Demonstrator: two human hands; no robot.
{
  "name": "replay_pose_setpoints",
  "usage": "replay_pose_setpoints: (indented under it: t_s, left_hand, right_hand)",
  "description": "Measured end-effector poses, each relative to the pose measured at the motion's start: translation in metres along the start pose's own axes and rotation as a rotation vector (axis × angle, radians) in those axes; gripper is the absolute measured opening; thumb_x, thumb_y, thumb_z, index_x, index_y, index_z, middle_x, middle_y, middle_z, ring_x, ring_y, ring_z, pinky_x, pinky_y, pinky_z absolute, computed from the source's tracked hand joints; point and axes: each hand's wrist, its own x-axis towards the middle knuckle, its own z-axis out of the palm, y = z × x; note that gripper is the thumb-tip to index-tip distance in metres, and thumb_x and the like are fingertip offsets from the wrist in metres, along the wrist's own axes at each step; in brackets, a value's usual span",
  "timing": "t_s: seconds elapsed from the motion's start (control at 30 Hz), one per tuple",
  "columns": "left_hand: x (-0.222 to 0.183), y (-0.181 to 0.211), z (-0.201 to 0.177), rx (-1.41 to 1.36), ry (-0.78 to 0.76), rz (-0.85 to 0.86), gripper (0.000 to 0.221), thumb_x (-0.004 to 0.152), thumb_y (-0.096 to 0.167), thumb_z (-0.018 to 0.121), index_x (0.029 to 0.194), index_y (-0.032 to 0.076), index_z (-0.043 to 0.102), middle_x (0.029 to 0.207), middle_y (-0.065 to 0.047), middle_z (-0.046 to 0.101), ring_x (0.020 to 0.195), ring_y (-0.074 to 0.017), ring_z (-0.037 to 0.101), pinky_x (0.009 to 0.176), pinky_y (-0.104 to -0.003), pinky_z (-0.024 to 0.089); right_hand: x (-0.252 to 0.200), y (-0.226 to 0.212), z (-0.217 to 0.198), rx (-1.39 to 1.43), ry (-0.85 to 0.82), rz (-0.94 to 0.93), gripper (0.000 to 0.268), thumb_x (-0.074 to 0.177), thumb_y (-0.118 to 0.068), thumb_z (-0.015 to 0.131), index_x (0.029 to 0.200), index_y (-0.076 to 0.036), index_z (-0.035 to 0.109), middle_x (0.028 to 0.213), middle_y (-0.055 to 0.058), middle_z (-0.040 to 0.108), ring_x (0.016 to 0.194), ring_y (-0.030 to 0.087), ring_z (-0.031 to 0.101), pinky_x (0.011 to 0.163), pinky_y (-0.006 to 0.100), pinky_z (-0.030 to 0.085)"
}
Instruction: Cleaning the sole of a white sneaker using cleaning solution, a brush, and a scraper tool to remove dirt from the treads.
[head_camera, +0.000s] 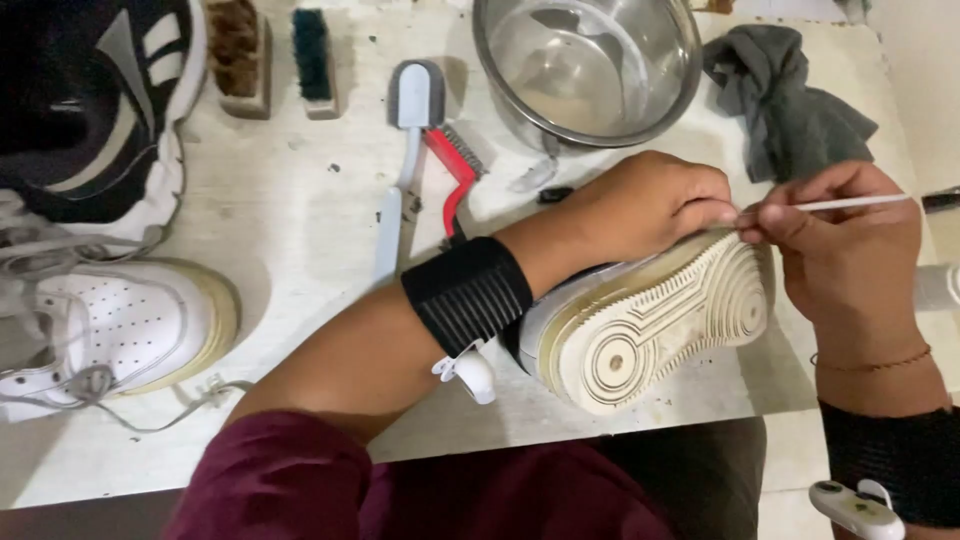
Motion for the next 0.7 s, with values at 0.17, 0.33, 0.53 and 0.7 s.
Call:
replay_pose_setpoints:
  t_s: [0.17,0.33,0.53,0.7]
  left_hand:
    - [0.003,-0.006,0.0,-0.042,-0.102,-0.148,0.029,0.088,0.035,0.07,0.067,0.018,0.062,0.061,0.002,0.06,0.062,-0.0138,0.055,0.06,-0.032,0.042]
    - [0.01,-0.001,0.001,-0.062,-0.158,-0.341,0.012,0.082,0.029,0.076,0.074,0.02,0.078,0.072,0.006,0.077,0.073,-0.011,0.068,0.067,-0.028,0.049]
    - [0.007,0.033,-0.019,-0.04,-0.237,-0.306,0.021,0.09,0.03,0.065,0.102,0.018,0.078,0.097,0.0,0.08,0.089,-0.0173,0.071,0.076,-0.031,0.051]
    - [0.002,0.086,-0.049,0.133,-0.745,-0.537,0.078,0.082,0.066,0.04,0.141,0.017,0.052,0.138,-0.013,0.065,0.123,-0.0284,0.063,0.096,-0.037,0.045]
  right_hand:
    - [0.032,0.002,-0.024,-0.325,0.095,-0.079,0.027,0.119,0.008,0.051,0.129,-0.009,0.033,0.103,0.015,0.061,0.093,0.028,0.072,0.081,0.033,0.061]
    - [0.057,0.007,-0.041,-1.187,-0.02,-0.038,0.042,0.083,-0.008,0.081,0.123,0.0,0.07,0.101,0.017,0.072,0.087,0.029,0.066,0.077,0.042,0.049]
    - [0.052,0.029,-0.038,-1.147,-0.147,0.032,0.035,0.093,-0.018,0.076,0.125,-0.003,0.077,0.102,0.016,0.077,0.09,0.023,0.072,0.084,0.034,0.049]
    - [0.034,0.01,-0.038,-1.012,-0.008,-0.103,0.022,0.098,-0.012,0.072,0.119,-0.007,0.077,0.107,0.01,0.075,0.095,0.02,0.068,0.089,0.031,0.053]
